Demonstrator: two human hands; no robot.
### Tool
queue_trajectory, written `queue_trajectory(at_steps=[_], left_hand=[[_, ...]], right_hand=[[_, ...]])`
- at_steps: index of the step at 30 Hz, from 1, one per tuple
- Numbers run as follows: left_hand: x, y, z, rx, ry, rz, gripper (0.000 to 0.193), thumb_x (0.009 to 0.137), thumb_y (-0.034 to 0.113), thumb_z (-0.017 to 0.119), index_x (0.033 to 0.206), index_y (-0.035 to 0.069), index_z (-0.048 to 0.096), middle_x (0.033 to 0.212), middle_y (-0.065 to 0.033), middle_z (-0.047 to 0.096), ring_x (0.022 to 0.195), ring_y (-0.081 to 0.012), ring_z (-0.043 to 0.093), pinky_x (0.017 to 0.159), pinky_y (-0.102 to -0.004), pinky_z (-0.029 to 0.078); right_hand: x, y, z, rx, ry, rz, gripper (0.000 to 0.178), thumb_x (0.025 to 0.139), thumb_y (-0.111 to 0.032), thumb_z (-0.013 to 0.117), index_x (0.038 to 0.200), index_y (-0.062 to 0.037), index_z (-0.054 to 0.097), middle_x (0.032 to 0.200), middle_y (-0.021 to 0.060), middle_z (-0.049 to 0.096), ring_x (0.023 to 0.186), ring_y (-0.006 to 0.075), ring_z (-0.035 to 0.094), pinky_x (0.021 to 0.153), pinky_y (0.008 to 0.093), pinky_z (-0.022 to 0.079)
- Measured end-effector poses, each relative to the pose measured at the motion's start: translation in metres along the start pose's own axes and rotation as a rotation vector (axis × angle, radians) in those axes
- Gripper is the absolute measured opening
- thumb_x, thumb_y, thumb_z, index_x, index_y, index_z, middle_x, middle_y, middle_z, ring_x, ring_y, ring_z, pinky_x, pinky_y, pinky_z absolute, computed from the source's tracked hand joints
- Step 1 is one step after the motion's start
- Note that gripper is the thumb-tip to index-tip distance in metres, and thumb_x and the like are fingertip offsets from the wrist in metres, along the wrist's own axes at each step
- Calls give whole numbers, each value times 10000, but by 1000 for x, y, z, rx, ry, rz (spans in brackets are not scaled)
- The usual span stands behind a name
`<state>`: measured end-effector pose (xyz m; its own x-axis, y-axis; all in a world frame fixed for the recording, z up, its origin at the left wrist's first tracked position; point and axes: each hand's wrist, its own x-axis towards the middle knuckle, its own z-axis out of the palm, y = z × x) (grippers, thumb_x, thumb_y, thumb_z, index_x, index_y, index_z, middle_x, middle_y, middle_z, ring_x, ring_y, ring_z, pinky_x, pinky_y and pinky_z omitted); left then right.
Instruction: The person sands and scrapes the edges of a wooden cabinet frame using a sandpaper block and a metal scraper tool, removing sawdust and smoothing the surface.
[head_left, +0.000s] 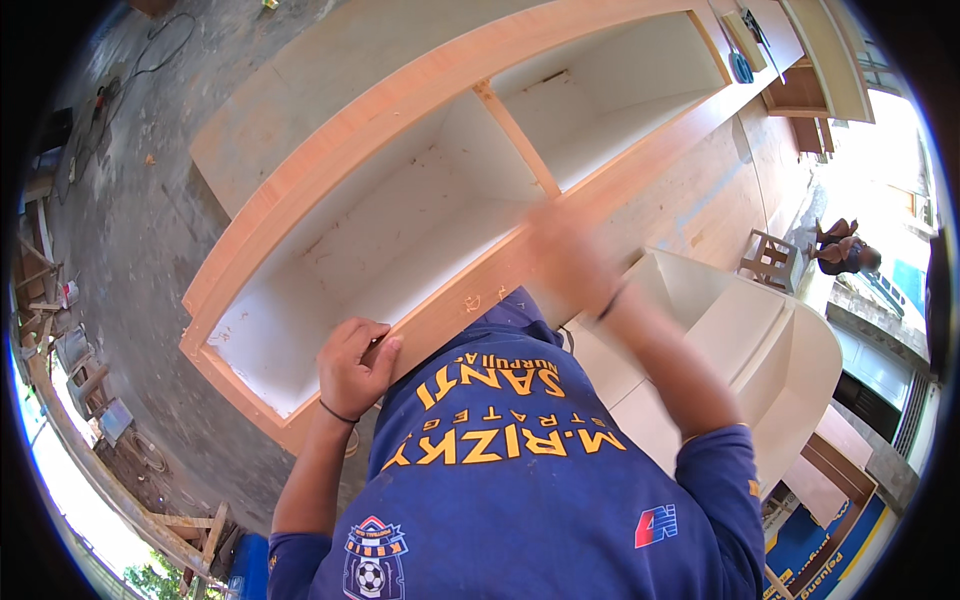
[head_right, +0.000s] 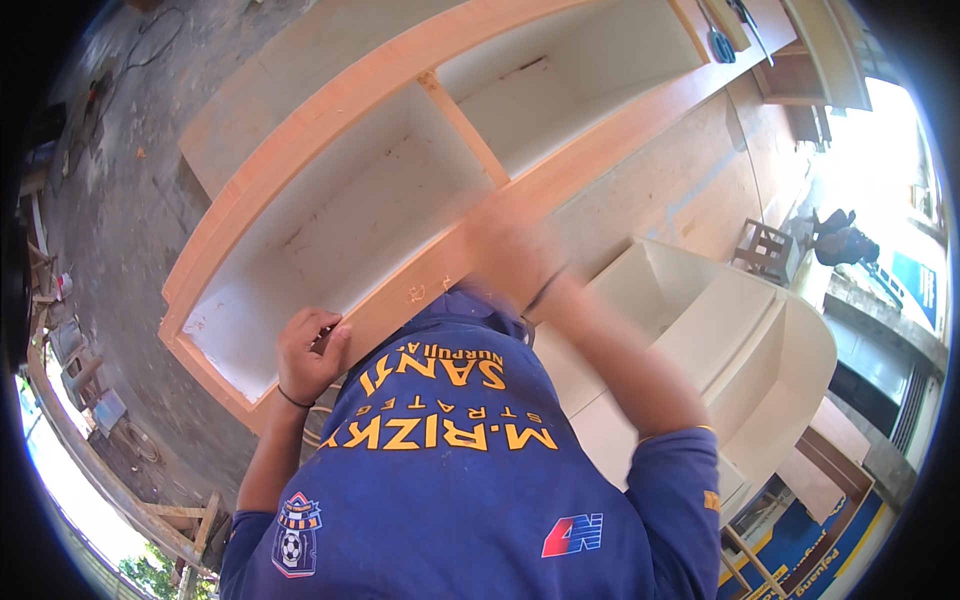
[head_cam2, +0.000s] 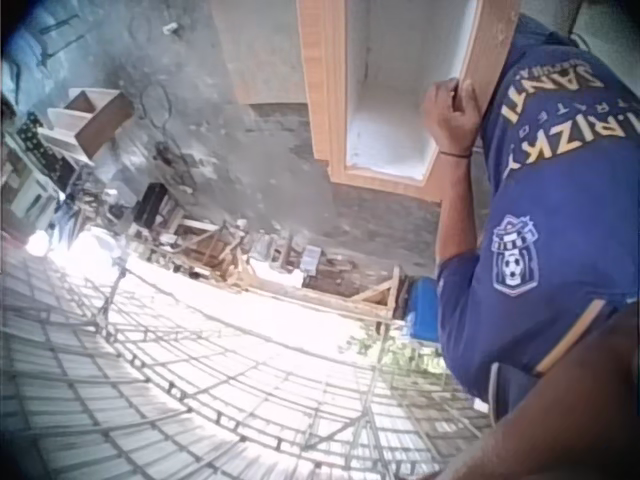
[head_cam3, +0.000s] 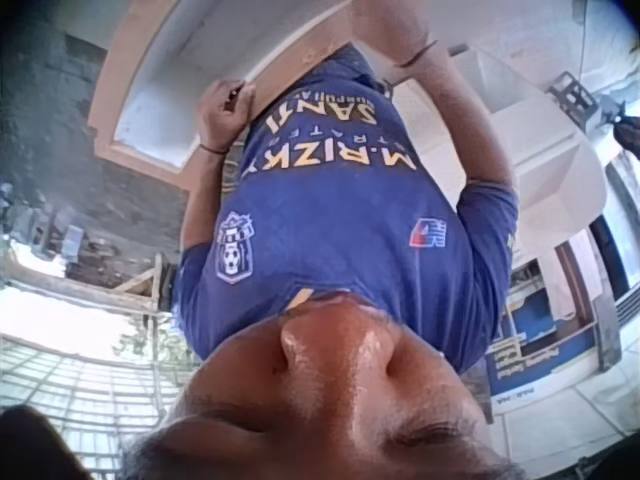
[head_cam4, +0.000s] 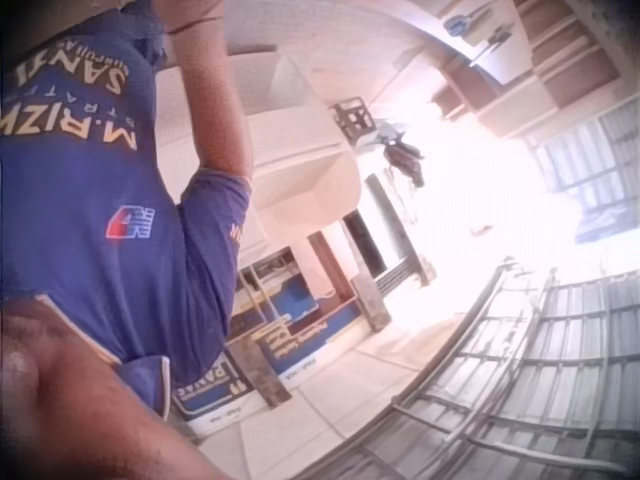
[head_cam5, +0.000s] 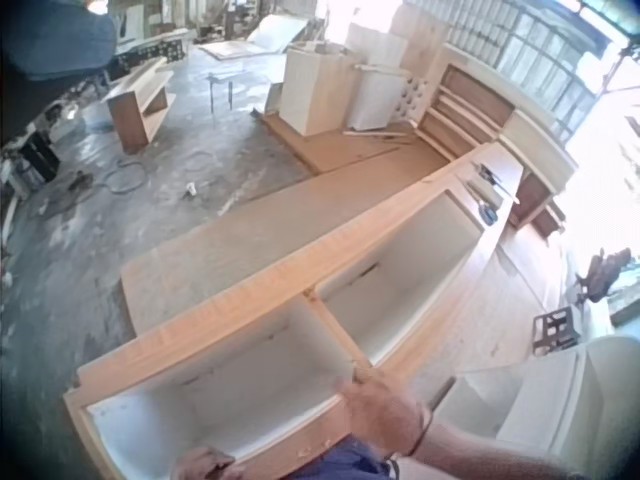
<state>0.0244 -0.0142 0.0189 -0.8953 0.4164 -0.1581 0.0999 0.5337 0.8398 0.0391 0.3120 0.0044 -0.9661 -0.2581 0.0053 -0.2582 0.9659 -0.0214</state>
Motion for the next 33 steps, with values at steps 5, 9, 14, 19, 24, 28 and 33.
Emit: queue_trajectory(at_steps=[5, 9, 14, 19, 24, 28, 33], left_hand=[[1, -4, 0, 8, -8, 44, 115, 784, 103, 714, 849, 16, 677, 806, -115, 644, 725, -284, 625, 634, -337, 502], [1, -1, 1, -17, -33, 6, 96, 855, 79, 649, 865, -15, 666, 781, -124, 625, 673, -228, 594, 604, -302, 464], [4, -2, -2, -46, -57, -7, 89, 868, 88, 639, 855, 8, 675, 791, -113, 631, 684, -245, 596, 596, -320, 469], [2, 0, 1, -9, -23, 9, 86, 867, 91, 640, 848, 16, 679, 789, -116, 634, 694, -265, 606, 602, -329, 481], [3, -2, 5, 27, -17, 56, 118, 894, 86, 601, 843, -10, 648, 752, -122, 598, 646, -246, 566, 588, -319, 442], [4, -3, 2, -1, 2, 43, 103, 886, 84, 609, 835, 4, 650, 751, -116, 604, 654, -256, 577, 586, -322, 451], [0, 3, 1, 7, 12, -8, 93, 869, 76, 621, 805, 25, 666, 770, -104, 629, 657, -257, 596, 578, -330, 469]], right_hand=[[21, 121, -45, -137, -128, 434, 228, 850, -148, 554, 1014, -20, 646, 930, 163, 642, 917, 322, 620, 770, 452, 519], [16, 5, -32, 6, -290, 253, 356, 857, -137, 549, 1199, -60, 611, 825, 105, 618, 874, 295, 611, 748, 419, 504], [25, -94, -59, 495, -319, 2, 392, 808, -66, 539, 1191, -44, 621, 939, 143, 606, 897, 290, 609, 787, 395, 500], [18, 96, -44, 131, 35, 406, 217, 820, -108, 599, 1024, -41, 627, 890, 147, 601, 841, 338, 610, 724, 437, 505], [-1, 28, 6, -185, -142, 79, 156, 849, -159, 555, 968, -86, 624, 774, 140, 587, 809, 305, 613, 683, 425, 494], [19, -121, -49, 514, -206, -37, 312, 822, -126, 541, 1107, -51, 644, 851, 103, 599, 819, 272, 609, 802, 410, 507], [16, 58, -26, 314, 122, 334, 353, 836, -70, 550, 1179, -75, 633, 897, 159, 603, 818, 304, 621, 733, 414, 517]])
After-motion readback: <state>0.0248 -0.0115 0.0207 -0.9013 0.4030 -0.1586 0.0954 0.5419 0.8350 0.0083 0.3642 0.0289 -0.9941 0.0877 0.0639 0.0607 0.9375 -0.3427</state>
